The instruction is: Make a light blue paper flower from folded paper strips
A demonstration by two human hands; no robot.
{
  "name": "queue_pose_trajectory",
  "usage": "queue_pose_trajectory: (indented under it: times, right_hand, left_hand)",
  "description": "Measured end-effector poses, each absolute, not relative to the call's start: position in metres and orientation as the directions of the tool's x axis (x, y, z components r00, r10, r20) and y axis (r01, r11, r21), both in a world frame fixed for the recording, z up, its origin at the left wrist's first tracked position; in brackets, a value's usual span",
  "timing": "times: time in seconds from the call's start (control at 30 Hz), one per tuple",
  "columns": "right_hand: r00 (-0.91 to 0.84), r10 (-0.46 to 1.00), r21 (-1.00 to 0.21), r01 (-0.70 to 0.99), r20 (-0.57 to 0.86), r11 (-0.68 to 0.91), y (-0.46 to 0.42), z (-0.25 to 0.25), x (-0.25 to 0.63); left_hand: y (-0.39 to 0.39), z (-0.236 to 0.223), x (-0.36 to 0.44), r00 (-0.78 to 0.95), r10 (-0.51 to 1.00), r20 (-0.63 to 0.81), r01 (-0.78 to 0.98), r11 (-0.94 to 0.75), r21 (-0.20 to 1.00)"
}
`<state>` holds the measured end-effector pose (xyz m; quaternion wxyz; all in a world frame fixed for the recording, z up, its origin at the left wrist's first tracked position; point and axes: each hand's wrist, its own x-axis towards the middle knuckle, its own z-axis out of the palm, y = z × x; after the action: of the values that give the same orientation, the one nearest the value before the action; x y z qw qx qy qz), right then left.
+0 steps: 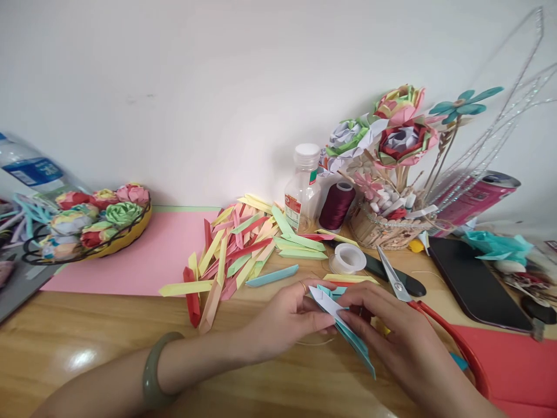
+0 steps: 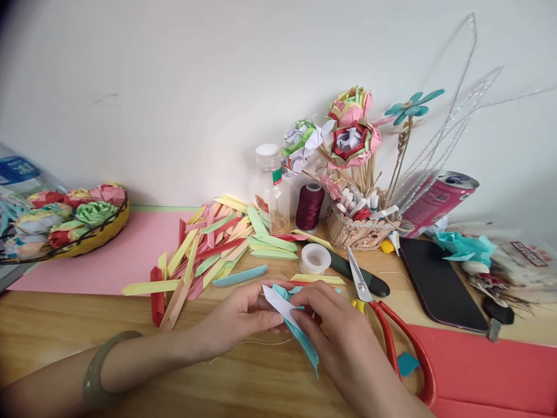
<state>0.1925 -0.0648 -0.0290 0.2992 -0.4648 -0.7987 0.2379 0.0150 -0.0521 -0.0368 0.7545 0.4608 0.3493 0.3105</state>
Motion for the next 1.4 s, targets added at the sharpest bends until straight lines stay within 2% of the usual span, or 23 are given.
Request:
queue_pose_trajectory:
  times: [0.13, 0.33, 0.47, 0.7, 0.9, 1.07, 1.2, 1.3, 1.4]
  right_hand:
    - [-0.364, 0.906, -0.679, 0.611, 0.216, 0.408, -0.065, -0.028, 0.192]
    - [-0.273, 0.952, -0.776, 0.569, 0.136, 0.274, -0.063, -0.025, 0.197]
    - [-0.337, 0.927, -0.736, 0.584, 0.163, 0.342, -0.065, -0.025, 0.197]
    - [-0.373, 0.873, -0.675, 0.559, 0.313, 0.481, -0.064, -0.024, 0.192]
    - [-0.453, 0.833, -0.645, 0.542, 0.317, 0.539, -0.065, -0.028, 0.191]
    - [-0.441, 0.846, -0.614, 0.59, 0.299, 0.524, -0.07, -0.031, 0.192]
    - [-0.484, 0.812, -0.572, 0.583, 0.326, 0.577, -0.073, -0.041, 0.192]
    - [-0.448, 0.836, -0.65, 0.54, 0.316, 0.535, -0.072, -0.044, 0.192]
    - [-0.38, 0.901, -0.794, 0.471, 0.21, 0.384, -0.072, -0.041, 0.191]
  left_hand:
    - [-0.051, -0.038, 0.015, 0.53, 0.81, -0.252, -0.162, 0.389, 0.907]
    - [-0.049, -0.04, 0.014, 0.446, 0.851, -0.276, -0.202, 0.396, 0.896]
    - [-0.048, -0.039, 0.014, 0.447, 0.855, -0.263, -0.196, 0.381, 0.904]
    - [-0.05, -0.038, 0.014, 0.451, 0.859, -0.244, -0.197, 0.362, 0.911]
    - [-0.051, -0.041, 0.014, 0.459, 0.872, -0.171, -0.216, 0.296, 0.931]
    - [-0.049, -0.037, 0.014, 0.342, 0.915, -0.213, -0.218, 0.298, 0.929]
    - [-0.047, -0.033, 0.013, 0.249, 0.941, -0.229, -0.222, 0.285, 0.932]
    - [-0.047, -0.033, 0.013, 0.234, 0.948, -0.216, -0.255, 0.274, 0.927]
    - [-0.047, -0.034, 0.012, 0.251, 0.947, -0.201, -0.336, 0.28, 0.9]
